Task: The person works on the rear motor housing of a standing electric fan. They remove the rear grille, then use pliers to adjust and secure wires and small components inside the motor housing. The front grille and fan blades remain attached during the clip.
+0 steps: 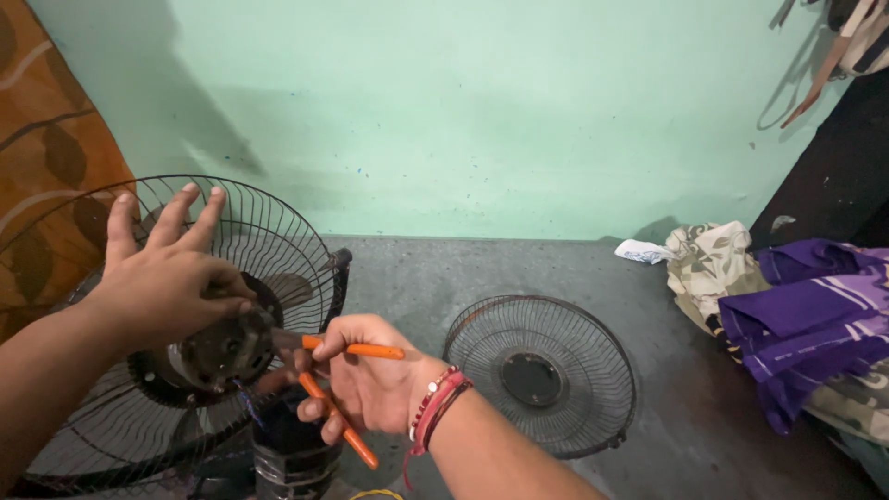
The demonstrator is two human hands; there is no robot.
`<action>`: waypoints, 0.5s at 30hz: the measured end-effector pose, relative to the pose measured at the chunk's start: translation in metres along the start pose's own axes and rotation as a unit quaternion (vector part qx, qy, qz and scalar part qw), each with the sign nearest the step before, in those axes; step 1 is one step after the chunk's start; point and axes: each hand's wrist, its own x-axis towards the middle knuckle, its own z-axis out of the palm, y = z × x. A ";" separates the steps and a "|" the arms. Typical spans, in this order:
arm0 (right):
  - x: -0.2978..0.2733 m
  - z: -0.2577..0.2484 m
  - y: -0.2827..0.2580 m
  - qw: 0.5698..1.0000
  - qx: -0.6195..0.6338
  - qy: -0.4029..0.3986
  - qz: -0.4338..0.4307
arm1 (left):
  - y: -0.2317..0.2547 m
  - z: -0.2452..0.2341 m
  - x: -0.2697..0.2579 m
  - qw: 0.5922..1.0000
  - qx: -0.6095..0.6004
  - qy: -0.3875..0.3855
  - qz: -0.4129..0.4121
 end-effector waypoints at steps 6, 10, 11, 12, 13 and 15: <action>0.010 -0.010 0.001 1.000 0.004 -0.014 -0.021 | -0.008 0.021 0.015 0.986 -0.059 0.146 0.049; 0.013 -0.011 0.002 0.995 0.053 -0.071 -0.038 | -0.007 0.016 0.012 0.998 -0.017 0.049 0.022; 0.012 -0.011 0.002 0.991 0.082 -0.095 -0.036 | -0.005 0.013 0.009 0.999 -0.010 0.032 0.019; 0.011 -0.010 0.002 0.988 0.108 -0.105 -0.029 | -0.003 0.008 0.006 1.000 -0.003 0.014 0.016; 0.009 -0.009 0.000 0.984 0.133 -0.115 -0.022 | -0.002 0.002 0.003 1.000 0.005 -0.003 0.012; 0.008 -0.007 -0.006 0.985 0.132 -0.108 -0.015 | 0.000 -0.008 -0.004 1.000 0.010 -0.005 0.011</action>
